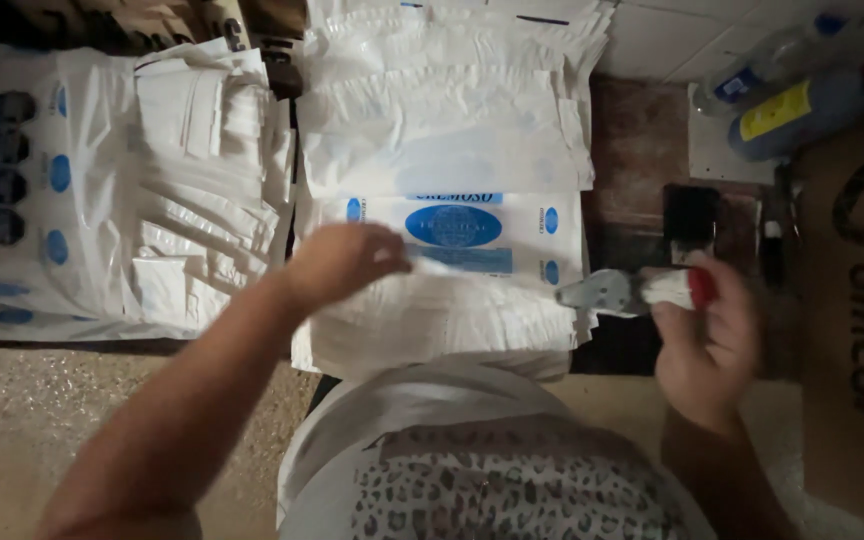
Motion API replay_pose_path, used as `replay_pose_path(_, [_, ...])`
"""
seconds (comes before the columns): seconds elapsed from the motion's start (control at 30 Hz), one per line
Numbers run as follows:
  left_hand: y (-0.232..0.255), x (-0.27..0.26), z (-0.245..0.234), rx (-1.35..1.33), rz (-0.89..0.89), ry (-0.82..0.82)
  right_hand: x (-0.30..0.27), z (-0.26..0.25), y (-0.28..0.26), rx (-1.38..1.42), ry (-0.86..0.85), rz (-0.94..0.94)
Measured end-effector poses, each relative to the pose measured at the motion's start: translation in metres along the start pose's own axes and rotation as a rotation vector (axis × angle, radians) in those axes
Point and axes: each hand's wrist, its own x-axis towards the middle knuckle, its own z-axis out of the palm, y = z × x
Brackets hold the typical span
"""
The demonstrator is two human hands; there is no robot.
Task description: Stamping batch or date codes onto plastic bags using a handheld manual stamper
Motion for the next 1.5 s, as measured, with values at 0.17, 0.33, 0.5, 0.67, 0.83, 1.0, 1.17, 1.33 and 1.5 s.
replay_pose_path(0.17, [-0.006,0.064,-0.054,0.229,-0.511,0.108,0.004,0.021,-0.005,-0.066,-0.223,0.194])
replay_pose_path(0.33, [0.035,0.052,-0.039,-0.092,0.044,0.895,0.012,0.041,0.021,-0.141,-0.184,0.080])
replay_pose_path(0.5, [0.095,0.002,-0.031,-0.508,0.423,0.478,0.017,0.058,0.054,-0.203,-0.151,0.037])
replay_pose_path(0.67, [0.128,-0.038,-0.049,-0.634,0.639,0.016,0.026,0.073,0.059,-0.210,-0.134,0.039])
replay_pose_path(0.83, [0.085,-0.017,-0.020,-0.254,0.536,-0.159,0.031,0.074,0.062,-0.230,-0.147,0.001])
replay_pose_path(1.0, [-0.023,0.017,0.043,0.439,0.148,-0.109,0.041,0.082,0.051,-0.302,-0.232,-0.186])
replay_pose_path(1.17, [-0.041,0.018,0.049,0.337,0.146,-0.044,0.046,0.105,0.041,-0.413,-0.285,-0.443])
replay_pose_path(1.33, [-0.017,0.021,0.027,0.246,0.109,-0.028,0.039,0.118,0.073,-0.402,-0.311,-0.403])
replay_pose_path(1.5, [-0.033,0.037,0.030,0.185,0.130,0.007,0.054,0.094,0.056,-0.119,-0.221,-0.082])
